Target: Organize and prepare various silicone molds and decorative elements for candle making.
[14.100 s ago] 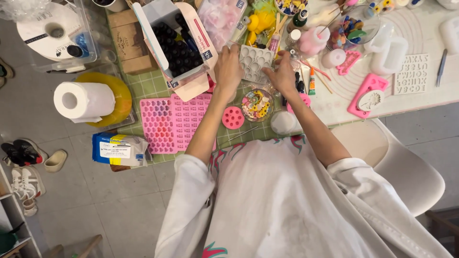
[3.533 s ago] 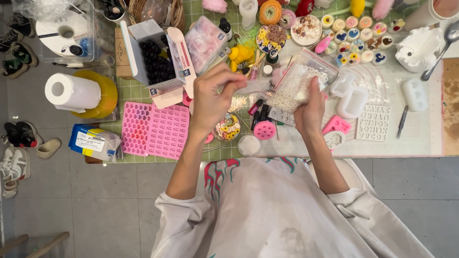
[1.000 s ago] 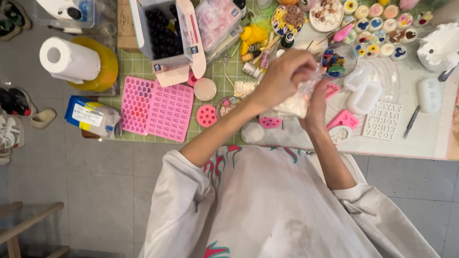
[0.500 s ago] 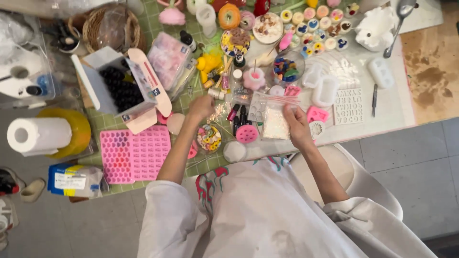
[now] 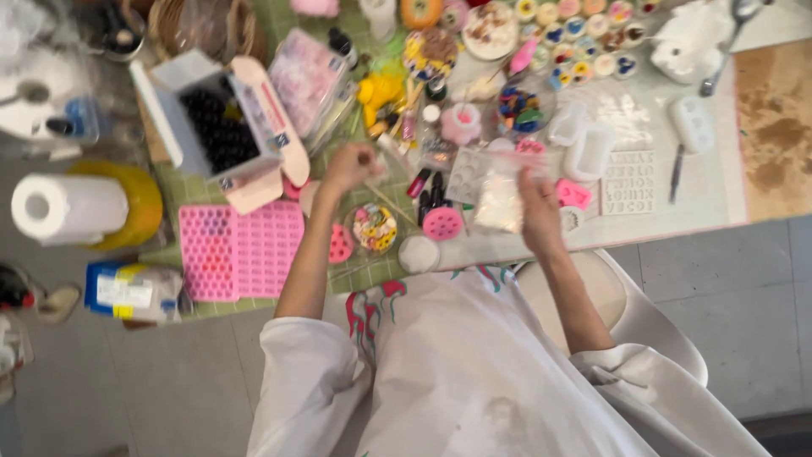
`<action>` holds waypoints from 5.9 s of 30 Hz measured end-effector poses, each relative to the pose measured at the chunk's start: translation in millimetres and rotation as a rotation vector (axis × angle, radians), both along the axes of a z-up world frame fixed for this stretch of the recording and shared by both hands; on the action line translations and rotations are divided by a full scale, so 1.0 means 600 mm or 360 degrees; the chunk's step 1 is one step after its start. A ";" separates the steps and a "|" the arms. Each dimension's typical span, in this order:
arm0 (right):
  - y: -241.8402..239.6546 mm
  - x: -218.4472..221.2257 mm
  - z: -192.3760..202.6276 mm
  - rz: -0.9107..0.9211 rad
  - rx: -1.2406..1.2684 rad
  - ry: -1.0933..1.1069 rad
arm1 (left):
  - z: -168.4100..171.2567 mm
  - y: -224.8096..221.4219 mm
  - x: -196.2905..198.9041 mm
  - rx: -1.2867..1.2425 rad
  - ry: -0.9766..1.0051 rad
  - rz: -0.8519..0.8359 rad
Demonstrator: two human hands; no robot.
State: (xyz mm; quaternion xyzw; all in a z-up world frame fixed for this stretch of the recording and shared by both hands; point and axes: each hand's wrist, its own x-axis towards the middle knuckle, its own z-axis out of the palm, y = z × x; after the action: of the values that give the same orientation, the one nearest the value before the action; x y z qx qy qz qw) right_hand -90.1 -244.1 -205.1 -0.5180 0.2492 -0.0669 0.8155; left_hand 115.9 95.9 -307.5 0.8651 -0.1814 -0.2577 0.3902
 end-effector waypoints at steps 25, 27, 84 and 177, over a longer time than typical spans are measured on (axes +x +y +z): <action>0.013 0.044 -0.063 -0.0003 -0.1030 -0.0390 | 0.288 -0.285 -0.193 -0.1116 -0.0274 0.0747; 0.014 0.017 -0.024 0.0051 -0.0659 -0.0093 | 0.259 -0.309 -0.205 -0.1169 -0.0406 0.0728; 0.029 0.067 0.180 -0.0144 0.0038 -0.0198 | 0.520 0.269 0.014 -0.1631 -0.0044 0.0585; 0.173 0.033 -0.018 0.0817 -0.1805 0.0247 | -0.111 -0.115 0.031 0.0393 -0.0845 -0.0399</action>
State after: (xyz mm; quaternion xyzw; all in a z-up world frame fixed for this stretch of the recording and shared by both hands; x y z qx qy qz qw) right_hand -70.4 -140.2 -216.2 -0.9168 0.1010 0.0471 0.3835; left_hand 134.8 26.7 -373.9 0.9139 -0.3493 -0.0891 0.1865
